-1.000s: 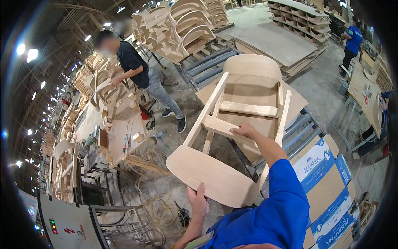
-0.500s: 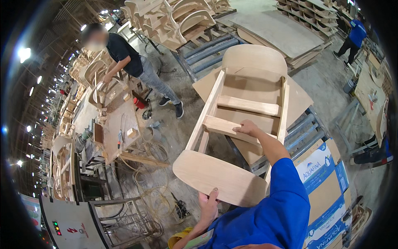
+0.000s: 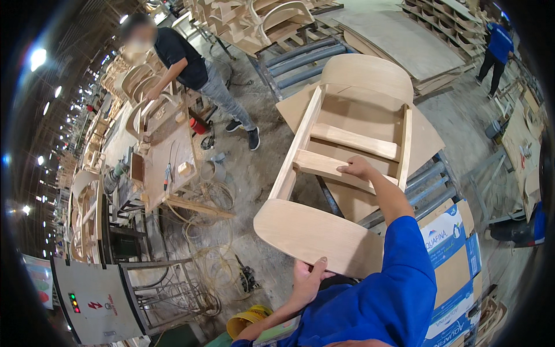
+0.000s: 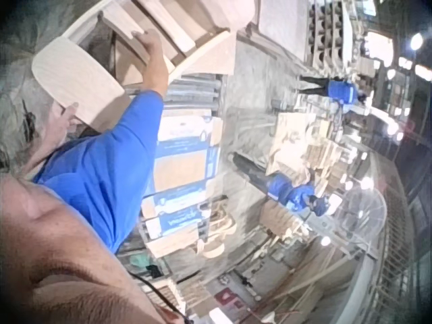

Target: The person repeatedly picks up unfinished wooden chairs, places them on a sanding machine, and rubs the seat and backrest against the sanding pad. After sanding, the person removes the chair and places it on a nearby stack before repeating the process with another chair.

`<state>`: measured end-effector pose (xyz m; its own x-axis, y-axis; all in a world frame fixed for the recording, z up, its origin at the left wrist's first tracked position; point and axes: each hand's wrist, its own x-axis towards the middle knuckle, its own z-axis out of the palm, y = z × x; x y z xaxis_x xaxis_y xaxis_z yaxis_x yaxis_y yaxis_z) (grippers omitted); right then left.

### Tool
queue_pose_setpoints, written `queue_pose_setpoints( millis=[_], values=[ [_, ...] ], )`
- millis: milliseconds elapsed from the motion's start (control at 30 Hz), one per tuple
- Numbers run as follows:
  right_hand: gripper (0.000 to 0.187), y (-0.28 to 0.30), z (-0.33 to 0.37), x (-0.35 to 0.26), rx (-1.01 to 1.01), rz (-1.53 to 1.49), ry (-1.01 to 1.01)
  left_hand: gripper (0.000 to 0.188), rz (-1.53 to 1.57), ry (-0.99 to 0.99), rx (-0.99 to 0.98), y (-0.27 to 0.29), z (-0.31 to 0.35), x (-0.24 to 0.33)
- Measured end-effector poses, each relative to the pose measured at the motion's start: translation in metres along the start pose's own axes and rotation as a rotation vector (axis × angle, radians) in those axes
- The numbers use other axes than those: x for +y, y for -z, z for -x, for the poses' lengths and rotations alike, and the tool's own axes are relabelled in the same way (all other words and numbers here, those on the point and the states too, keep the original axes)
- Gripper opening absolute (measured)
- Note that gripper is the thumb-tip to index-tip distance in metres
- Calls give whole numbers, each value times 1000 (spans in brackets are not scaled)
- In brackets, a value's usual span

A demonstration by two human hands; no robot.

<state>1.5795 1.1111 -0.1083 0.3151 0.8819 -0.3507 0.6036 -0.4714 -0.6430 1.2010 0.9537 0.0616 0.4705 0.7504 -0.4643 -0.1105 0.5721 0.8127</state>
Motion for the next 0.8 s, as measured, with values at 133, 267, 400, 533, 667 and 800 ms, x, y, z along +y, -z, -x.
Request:
queue_pose_setpoints(
  millis=[133,267,400,533,667,800],
  values=[
    [69,1,2,-4,-30,22,-15,40,-11,-34,-22,1,-1,-6],
    [67,-2,4,-11,4,50,-28,47,-50,25,-58,6,-1,1],
    [54,-6,10,-15,307,190,144,46,-219,114,-161,23,6,-3],
    [38,17,27,-52,433,-82,283,46,-450,-50,-249,58,17,-33],
    [29,66,102,-187,8,-769,543,57,-887,-39,56,112,63,-74],
    [49,126,251,-287,-35,-882,1116,56,-1341,57,231,168,130,-109]
  ],
)
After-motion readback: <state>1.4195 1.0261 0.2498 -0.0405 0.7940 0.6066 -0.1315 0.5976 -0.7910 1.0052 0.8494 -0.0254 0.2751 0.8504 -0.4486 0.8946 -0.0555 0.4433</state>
